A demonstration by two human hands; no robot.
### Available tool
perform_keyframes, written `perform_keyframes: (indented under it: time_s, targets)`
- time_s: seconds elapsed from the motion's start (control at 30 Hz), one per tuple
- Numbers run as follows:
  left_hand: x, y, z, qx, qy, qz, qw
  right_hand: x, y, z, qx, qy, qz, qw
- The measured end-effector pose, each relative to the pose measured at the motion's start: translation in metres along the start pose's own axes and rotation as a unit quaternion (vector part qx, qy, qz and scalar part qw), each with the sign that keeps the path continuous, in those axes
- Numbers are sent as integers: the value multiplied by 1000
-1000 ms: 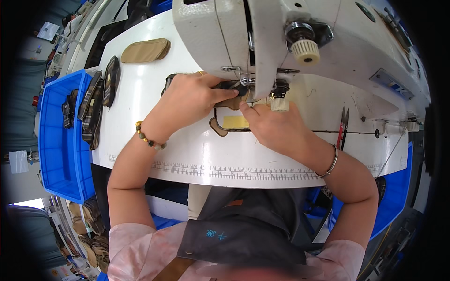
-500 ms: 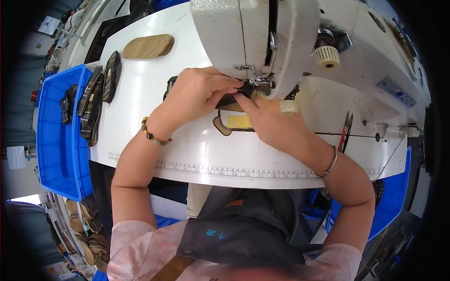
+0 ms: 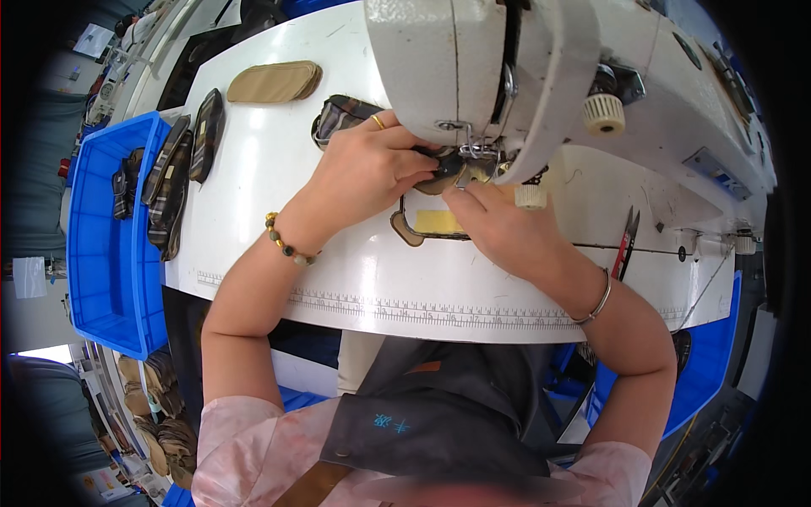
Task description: Sewing leather straps and components for footwear using an industrial sewing machine.
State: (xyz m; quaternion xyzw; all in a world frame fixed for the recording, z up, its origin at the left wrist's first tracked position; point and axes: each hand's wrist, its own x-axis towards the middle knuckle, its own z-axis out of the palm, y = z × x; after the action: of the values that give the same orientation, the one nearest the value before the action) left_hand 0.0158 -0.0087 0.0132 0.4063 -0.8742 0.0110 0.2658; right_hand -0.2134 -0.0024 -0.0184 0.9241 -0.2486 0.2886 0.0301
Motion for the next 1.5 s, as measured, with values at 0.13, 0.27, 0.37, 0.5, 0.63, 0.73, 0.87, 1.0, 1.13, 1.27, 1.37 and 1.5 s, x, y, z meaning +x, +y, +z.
perform_keyframes:
  time_s: [0.13, 0.27, 0.37, 0.5, 0.63, 0.73, 0.87, 1.0, 1.13, 1.27, 1.37, 1.5]
  targets:
    - [-2, -3, 1, -54, -6, -36, 998, 5, 3, -2, -48, 63, -28, 996]
    - [-1, 1, 4, -95, -11, -57, 994, 5, 5, -2, -42, 34, -15, 998]
    - [-1, 6, 4, -106, -3, -57, 993, 5, 5, -3, -35, 6, -18, 999]
    - [0, 11, 3, -94, -7, -73, 993, 2, 5, 2, -86, -17, 3, 996]
    - [0, 11, 0, -34, -18, -46, 998, 3, 9, 7, -26, 65, 31, 997]
    - [0, 10, 2, -30, -24, -19, 999, 6, 7, 3, -54, 70, 29, 996]
    - [-1, 14, 1, -30, -27, 5, 999, 5, 8, 4, -77, 68, 21, 995]
    - [-7, 14, 7, 9, -6, 25, 1000, 2, 4, -2, -44, 27, 33, 998]
    - [-8, 16, 7, 29, -16, 22, 999, -10, -2, -2, -12, -21, 15, 1000]
    - [-7, 17, 7, 30, -5, 21, 999, -8, -10, -1, -19, -21, 28, 999]
    - [-7, 18, 7, 42, -5, 24, 999, -4, -15, -9, 11, -126, 92, 988]
    - [-5, 25, 6, 52, -5, 13, 999, -3, -14, -6, 33, -134, 87, 987]
